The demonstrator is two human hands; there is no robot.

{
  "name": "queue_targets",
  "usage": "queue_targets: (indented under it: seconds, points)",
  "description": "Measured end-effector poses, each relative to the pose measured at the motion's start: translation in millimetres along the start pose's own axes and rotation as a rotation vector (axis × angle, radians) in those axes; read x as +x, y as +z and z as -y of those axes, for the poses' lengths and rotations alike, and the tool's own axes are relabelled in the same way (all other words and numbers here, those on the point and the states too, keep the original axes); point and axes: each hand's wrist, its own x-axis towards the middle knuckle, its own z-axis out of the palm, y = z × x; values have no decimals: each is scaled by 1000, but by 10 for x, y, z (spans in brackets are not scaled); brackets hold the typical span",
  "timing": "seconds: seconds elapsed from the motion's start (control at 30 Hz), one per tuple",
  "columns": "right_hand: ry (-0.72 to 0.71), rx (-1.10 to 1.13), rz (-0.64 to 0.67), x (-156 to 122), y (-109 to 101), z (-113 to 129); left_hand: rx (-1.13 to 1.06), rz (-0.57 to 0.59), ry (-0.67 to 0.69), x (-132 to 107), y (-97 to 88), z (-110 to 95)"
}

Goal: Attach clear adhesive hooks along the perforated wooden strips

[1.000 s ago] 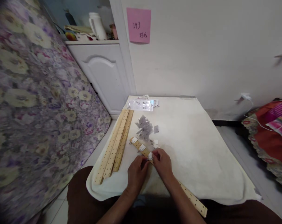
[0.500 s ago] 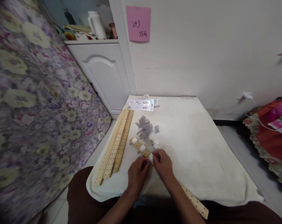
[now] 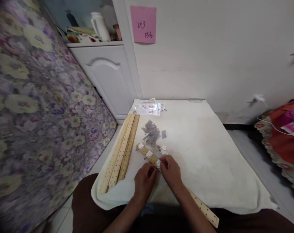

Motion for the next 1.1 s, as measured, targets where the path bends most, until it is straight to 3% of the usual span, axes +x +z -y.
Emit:
queue_targets:
  seconds: [1.1]
  points:
    - [54, 10, -6, -8, 12, 28, 7, 21, 5, 4, 9, 19]
